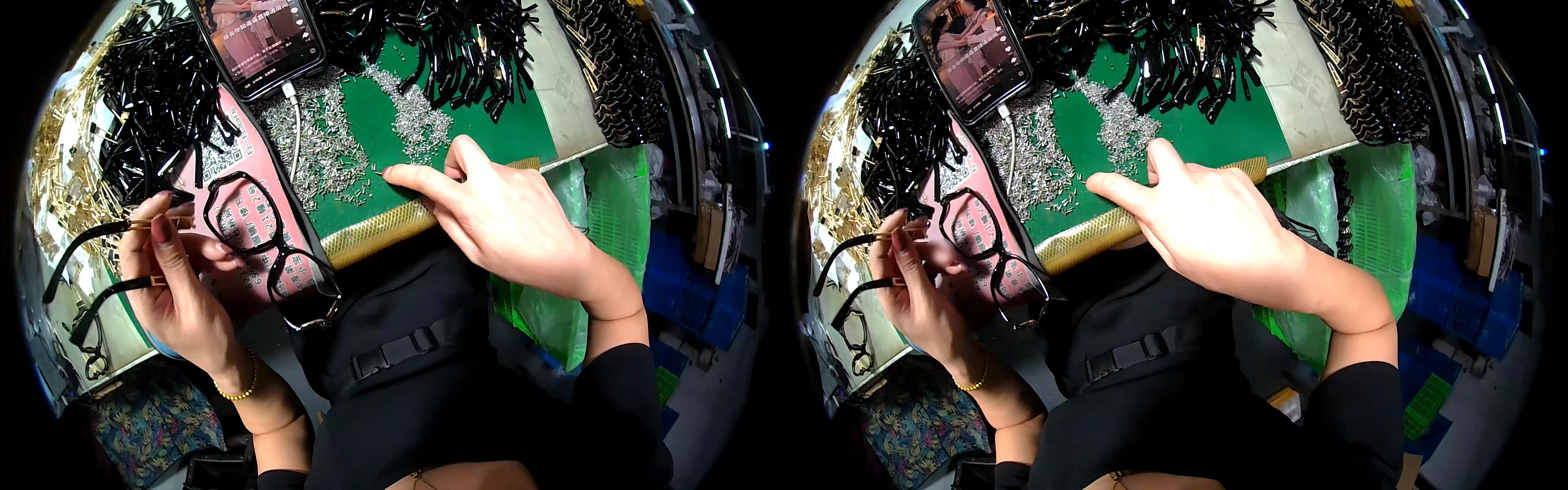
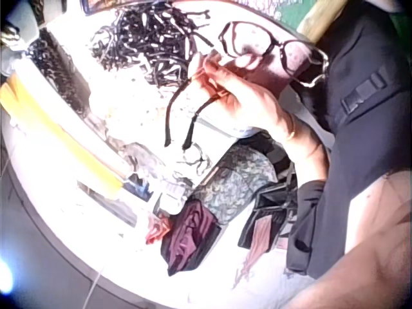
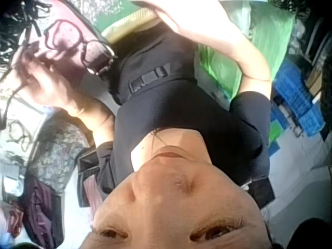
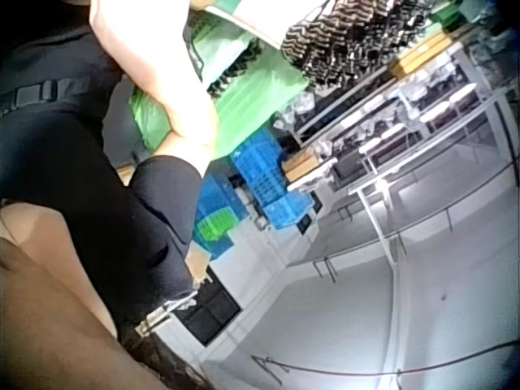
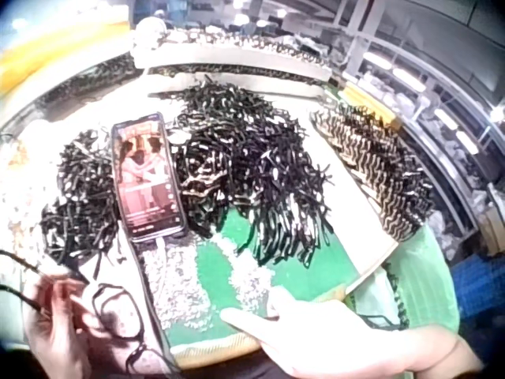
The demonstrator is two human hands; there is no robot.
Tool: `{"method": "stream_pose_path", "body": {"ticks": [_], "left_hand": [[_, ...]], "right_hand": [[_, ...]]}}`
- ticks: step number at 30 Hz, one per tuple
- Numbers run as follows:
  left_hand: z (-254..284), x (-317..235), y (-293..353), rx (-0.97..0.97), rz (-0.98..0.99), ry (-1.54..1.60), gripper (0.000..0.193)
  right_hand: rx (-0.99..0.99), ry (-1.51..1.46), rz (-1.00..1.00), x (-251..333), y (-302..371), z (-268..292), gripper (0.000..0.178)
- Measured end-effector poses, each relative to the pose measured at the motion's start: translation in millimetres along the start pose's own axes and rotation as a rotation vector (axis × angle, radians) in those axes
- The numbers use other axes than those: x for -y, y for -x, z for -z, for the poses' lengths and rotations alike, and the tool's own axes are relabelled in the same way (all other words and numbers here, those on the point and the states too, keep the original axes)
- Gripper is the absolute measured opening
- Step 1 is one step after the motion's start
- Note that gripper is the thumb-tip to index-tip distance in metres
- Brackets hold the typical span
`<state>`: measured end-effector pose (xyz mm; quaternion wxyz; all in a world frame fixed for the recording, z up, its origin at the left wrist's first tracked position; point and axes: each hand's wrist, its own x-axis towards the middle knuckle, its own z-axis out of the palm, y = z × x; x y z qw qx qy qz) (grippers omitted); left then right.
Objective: The person assembles eyeglasses by attaching small metal components to the temples using a wooden tool. The person repeatedly picks up parts, aligns them with the frame, and secures them before placing the assembled glasses aside.
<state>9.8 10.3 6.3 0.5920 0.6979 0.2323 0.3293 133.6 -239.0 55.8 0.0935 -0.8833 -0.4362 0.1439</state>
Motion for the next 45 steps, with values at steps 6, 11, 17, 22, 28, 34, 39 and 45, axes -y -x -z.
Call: {"method": "stream_pose_path", "body": {"ticks": [6, 11, 17, 22, 28, 34, 39, 45], "left_hand": [[-6.0, 5.1, -9.1, 0.078, 0.062, 0.008, 0.025], [-4.5, 9.0, -18.5, 0.238, 0.217, 0.018, 0.028], [0.9, -6.5, 10.5, 0.409, 0.385, 0.006, 0.018], [2.9, -10.9, 15.8, 0.367, 0.417, 0.067, 0.017], [4.6, -4.0, 20.0, 0.357, 0.309, 0.049, 0.016], [1.0, -4.6, 23.4, 0.356, 0.226, -0.098, 0.012], [1.7, 12.3, 27.5, 0.336, -0.191, -0.413, 0.019], [-3.3, -1.9, 26.8, 0.333, -0.029, -0.393, 0.029]], "right_hand": [[0.013, 0.000, -0.032, 1.1, 0.0, -1.5, 0.043], [0.037, 0.024, -0.041, 5.6, -3.7, 1.8, 0.053], [0.110, -0.003, -0.021, 8.7, -6.5, 8.0, 0.065], [0.197, -0.144, 0.134, 31.2, -18.4, 19.3, 0.067], [0.216, -0.033, 0.351, 38.7, -35.5, 9.3, 0.060], [0.154, 0.030, 0.397, 37.2, -38.0, -0.7, 0.058], [0.121, 0.039, 0.409, 36.5, -38.0, -1.9, 0.059], [0.098, 0.016, 0.429, 34.1, -38.1, -6.4, 0.059]]}}
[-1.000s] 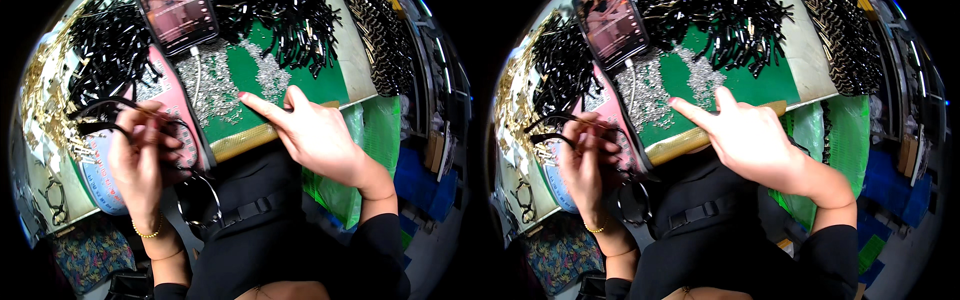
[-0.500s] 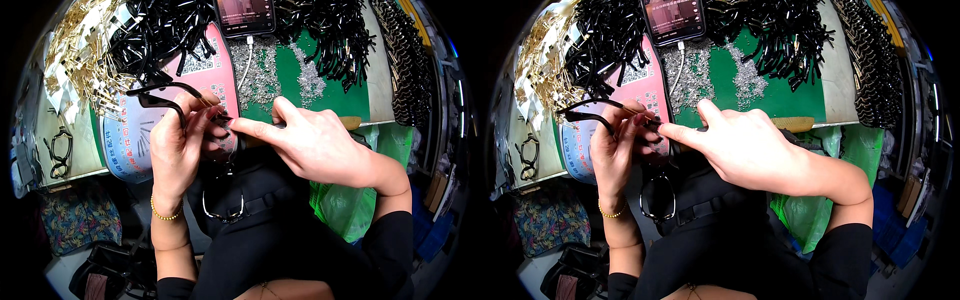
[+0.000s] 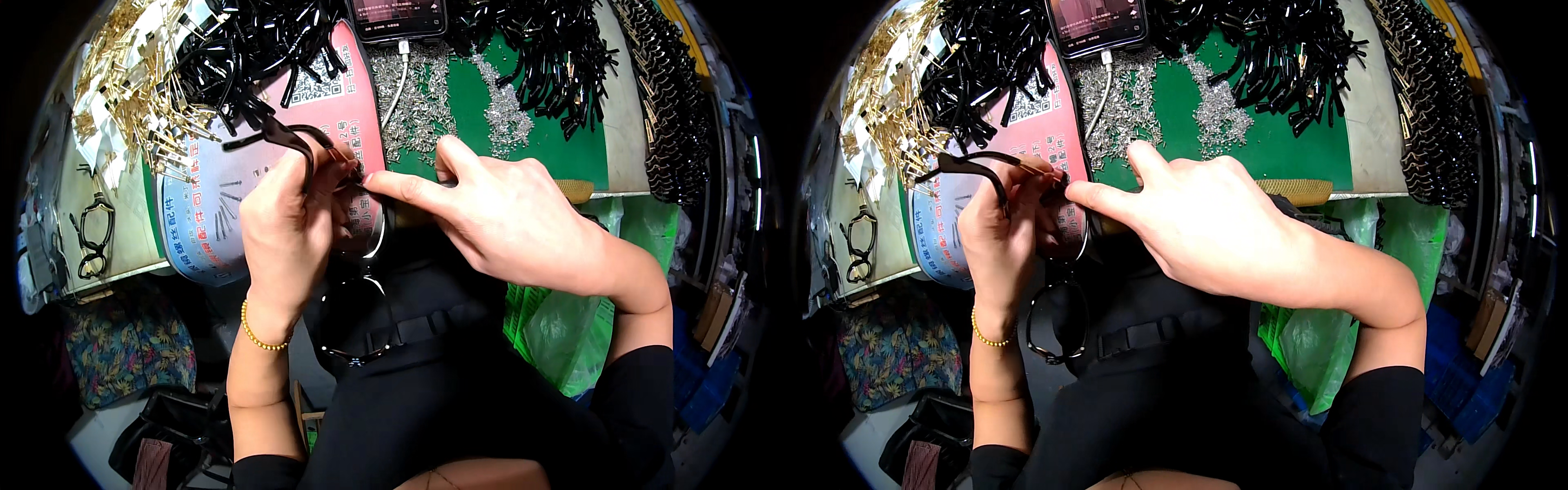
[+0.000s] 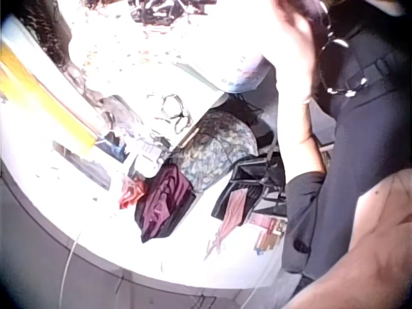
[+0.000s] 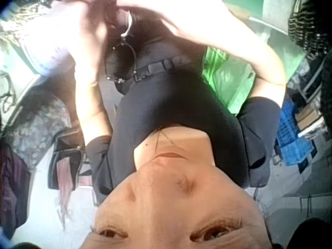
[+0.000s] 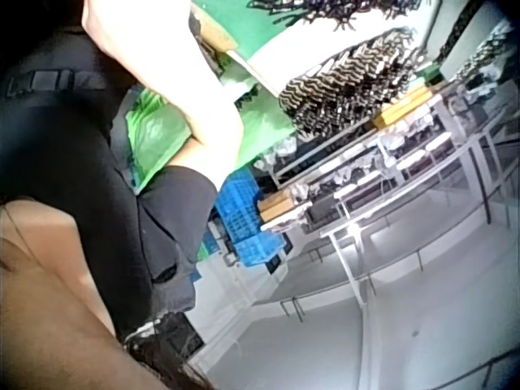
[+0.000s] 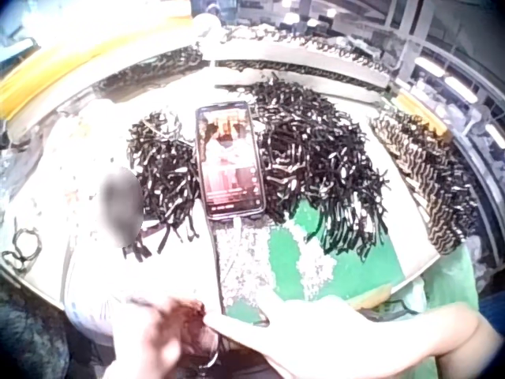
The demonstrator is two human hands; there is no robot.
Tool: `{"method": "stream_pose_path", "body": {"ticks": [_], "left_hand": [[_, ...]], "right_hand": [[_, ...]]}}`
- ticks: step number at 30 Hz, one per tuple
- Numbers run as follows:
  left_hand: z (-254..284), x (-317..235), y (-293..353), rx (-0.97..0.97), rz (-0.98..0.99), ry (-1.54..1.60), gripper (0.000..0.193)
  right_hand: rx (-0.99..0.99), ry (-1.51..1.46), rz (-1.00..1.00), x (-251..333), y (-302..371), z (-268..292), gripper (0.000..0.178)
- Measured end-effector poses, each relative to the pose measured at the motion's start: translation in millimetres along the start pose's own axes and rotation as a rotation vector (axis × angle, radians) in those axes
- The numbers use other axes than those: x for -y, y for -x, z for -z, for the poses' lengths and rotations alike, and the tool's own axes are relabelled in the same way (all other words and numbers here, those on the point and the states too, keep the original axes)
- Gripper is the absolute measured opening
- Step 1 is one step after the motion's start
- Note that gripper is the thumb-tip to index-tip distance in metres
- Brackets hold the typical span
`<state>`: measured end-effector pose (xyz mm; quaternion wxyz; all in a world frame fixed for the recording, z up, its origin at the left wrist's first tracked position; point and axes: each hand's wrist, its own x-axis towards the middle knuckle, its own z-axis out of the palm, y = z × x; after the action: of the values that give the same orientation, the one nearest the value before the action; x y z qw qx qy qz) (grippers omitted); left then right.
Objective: The person assembles eyeglasses by attaching small metal components to the temples using a wooden tool. The person repeatedly picks up parts, aligns them with the frame, and secures them before placing the assembled glasses aside.
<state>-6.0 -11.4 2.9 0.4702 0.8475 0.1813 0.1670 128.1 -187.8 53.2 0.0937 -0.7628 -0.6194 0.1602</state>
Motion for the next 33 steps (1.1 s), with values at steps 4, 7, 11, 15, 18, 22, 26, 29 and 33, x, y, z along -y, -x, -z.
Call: {"method": "stream_pose_path", "body": {"ticks": [4, 7, 11, 15, 18, 22, 26, 29, 33], "left_hand": [[-3.0, 11.4, 4.6, -0.052, -0.072, 0.021, 0.016], [-0.2, -2.1, 4.3, 0.012, 0.136, 0.118, 0.013], [-1.4, 0.4, 5.6, -0.009, 0.100, 0.158, 0.014], [-0.8, 1.8, 5.7, 0.003, 0.089, 0.167, 0.015], [-2.6, 1.9, 4.4, -0.024, 0.033, 0.232, 0.012], [-2.8, 6.8, 8.2, -0.010, -0.009, 0.100, 0.018], [-4.5, 13.4, 1.8, -0.047, -0.303, -0.091, 0.028], [-4.9, 8.8, 1.9, -0.045, -0.079, -0.040, 0.022], [-3.3, 9.5, 0.8, -0.024, -0.100, -0.087, 0.009]], "right_hand": [[-0.038, 0.025, 0.014, 3.0, -0.9, -3.6, 0.059], [-0.047, 0.025, -0.047, 4.2, -1.4, -6.5, 0.061], [-0.038, 0.024, -0.053, 6.5, -2.7, -5.4, 0.061], [-0.046, 0.020, -0.053, 6.9, -2.5, -5.6, 0.062], [-0.043, 0.037, -0.057, 9.0, -0.8, -4.7, 0.065], [-0.106, 0.083, 0.001, 7.1, 0.3, -11.5, 0.054], [-0.212, 0.243, 0.077, 2.1, 0.4, -20.4, 0.049], [-0.232, 0.336, 0.106, -0.3, -1.5, -21.4, 0.045], [-0.241, 0.380, 0.133, -4.7, -3.5, -22.7, 0.043]]}}
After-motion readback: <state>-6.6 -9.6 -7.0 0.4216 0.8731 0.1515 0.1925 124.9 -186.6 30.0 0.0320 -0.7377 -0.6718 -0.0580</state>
